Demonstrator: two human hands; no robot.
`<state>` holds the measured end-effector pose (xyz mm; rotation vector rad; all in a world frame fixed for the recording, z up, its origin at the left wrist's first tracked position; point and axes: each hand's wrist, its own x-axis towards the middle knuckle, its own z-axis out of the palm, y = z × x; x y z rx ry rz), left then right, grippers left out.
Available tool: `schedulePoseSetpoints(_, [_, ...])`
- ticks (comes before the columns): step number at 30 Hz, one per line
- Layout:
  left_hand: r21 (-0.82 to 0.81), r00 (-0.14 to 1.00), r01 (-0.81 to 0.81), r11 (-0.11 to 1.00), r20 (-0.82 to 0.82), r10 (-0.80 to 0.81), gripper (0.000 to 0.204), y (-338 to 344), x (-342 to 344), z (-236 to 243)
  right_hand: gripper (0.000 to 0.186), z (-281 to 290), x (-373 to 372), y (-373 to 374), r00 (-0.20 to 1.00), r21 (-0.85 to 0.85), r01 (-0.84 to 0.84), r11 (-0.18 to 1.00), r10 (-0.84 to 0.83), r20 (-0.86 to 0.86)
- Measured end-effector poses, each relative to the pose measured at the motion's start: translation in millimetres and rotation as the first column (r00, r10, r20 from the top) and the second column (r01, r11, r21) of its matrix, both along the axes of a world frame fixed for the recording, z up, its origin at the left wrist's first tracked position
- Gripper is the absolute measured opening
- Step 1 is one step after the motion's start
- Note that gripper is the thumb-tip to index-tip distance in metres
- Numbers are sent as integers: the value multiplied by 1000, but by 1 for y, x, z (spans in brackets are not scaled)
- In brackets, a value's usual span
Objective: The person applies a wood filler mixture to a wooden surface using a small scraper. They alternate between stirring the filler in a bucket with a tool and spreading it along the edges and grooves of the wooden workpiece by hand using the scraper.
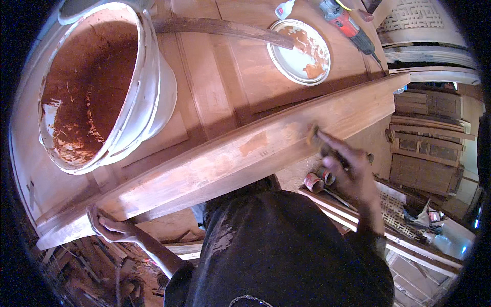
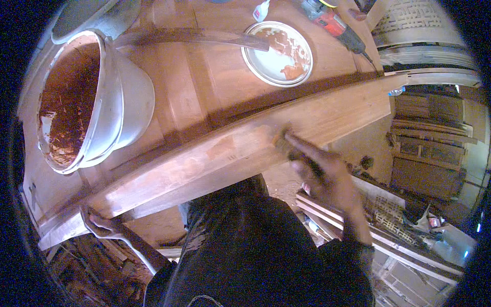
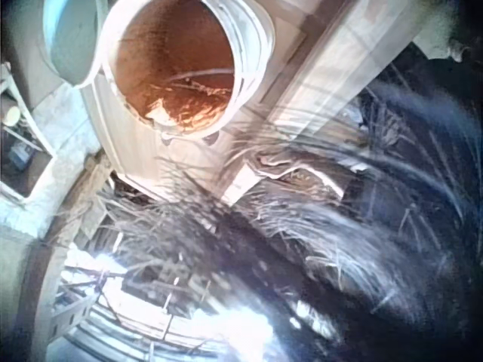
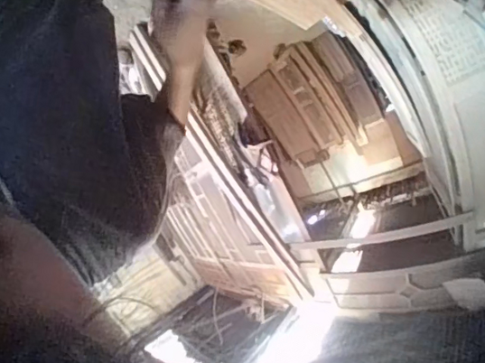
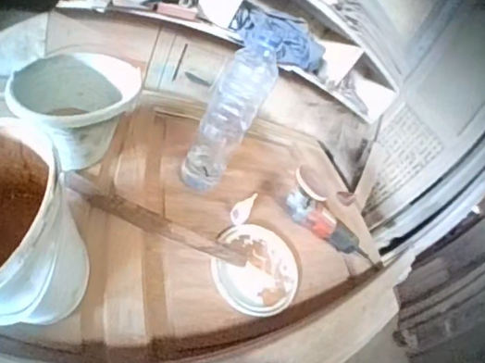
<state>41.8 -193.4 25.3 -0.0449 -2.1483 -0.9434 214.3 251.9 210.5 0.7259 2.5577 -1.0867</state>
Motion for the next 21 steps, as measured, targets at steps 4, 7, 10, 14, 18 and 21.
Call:
schedulePoseSetpoints(4, [-161, 999, 51, 986, -8, -53, 38, -10, 1, 2, 50, -38, 18, -39, 989, 77, 59, 995, -48, -137])
schedulePoseSetpoints(7, [-82, 999, 50, 995, -14, -51, 38, -4, 0, 1, 50, -54, 22, -55, 970, 139, 138, 981, -106, -218])
schedulePoseSetpoints(10, [20, 999, 43, 999, -3, -43, 38, 2, 1, 0, 50, -55, 20, -61, 953, 65, 197, 978, -176, -245])
schedulePoseSetpoints(14, [-65, 999, 32, 997, 15, -31, 39, -3, 1, 1, 52, -64, 22, -63, 924, 111, 160, 981, -109, -368])
schedulePoseSetpoints(18, [-53, 1000, 11, 999, 1, -11, 36, 2, 0, 6, 49, -59, 15, -68, 916, 88, 214, 973, -169, -364])
schedulePoseSetpoints(21, [2, 999, 26, 1000, -36, -26, 31, 0, 0, 3, 49, -66, 17, -74, 924, 56, 226, 972, -196, -329])
